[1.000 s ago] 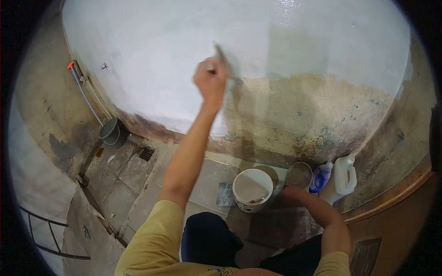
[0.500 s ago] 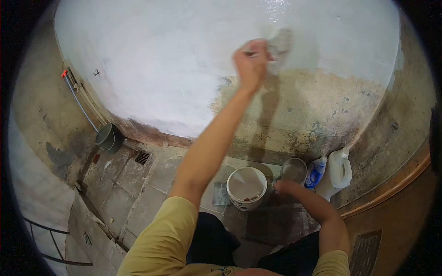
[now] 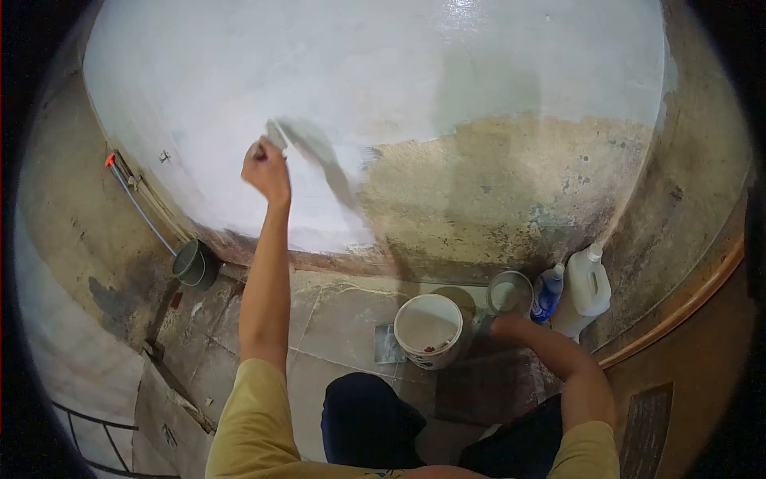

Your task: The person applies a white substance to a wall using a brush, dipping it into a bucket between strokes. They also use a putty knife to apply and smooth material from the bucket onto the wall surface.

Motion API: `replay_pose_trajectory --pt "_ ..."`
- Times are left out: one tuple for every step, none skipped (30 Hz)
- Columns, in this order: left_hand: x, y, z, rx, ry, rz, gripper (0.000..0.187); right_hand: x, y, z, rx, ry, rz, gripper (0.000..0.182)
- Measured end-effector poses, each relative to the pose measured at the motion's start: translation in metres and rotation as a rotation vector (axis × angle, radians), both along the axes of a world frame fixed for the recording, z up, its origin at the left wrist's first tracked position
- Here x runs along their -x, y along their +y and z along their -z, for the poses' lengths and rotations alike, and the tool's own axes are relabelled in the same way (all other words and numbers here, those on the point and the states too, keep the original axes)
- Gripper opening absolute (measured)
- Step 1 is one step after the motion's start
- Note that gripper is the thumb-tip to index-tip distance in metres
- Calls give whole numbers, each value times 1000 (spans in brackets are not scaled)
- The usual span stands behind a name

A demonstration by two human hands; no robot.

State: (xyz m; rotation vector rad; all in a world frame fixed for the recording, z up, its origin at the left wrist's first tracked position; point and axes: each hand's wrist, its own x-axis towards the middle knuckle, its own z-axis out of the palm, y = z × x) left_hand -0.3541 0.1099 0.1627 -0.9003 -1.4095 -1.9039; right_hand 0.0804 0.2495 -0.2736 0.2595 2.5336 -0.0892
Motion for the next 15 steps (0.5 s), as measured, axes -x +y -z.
replay_pose_trajectory --pt "-10 16 -6 -25 77 0 30 -2 2 2 22 55 137 29" --pt "-8 37 -11 30 188 -126 24 -1 5 4 22 56 148 29" --pt "-36 50 -18 -37 282 -121 15 3 14 17 -16 144 105 29" --pt "-62 63 -24 -94 406 -102 11 3 19 24 -55 232 59 29" --pt "-81 79 -25 -69 422 -48 8 3 15 15 -57 232 66 29" --pt "-113 87 -29 -96 492 -24 7 7 9 -1 -2 216 110 29" --pt "-145 92 -32 -47 547 19 4 11 5 -16 49 200 153 29" --pt "-170 108 -32 -77 588 45 1 16 5 -16 41 198 156 29" --pt "-204 118 -34 -116 583 6 4 20 5 -13 22 168 137 29" --pt "-232 125 -33 -138 618 93 4 23 7 -9 4 138 118 28" --pt "-259 135 -30 -112 623 164 7 27 8 -8 -4 134 121 28" --pt "-288 140 -27 -120 613 207 8 32 9 -8 -10 46 126 31" --pt "-316 147 -26 -128 605 250 9 38 11 -8 -15 -40 131 35" --pt "-343 162 -27 -279 602 268 5 47 17 -4 -19 -41 133 35" --pt "-366 167 -25 -245 571 389 7 58 24 2 -45 -116 140 42"
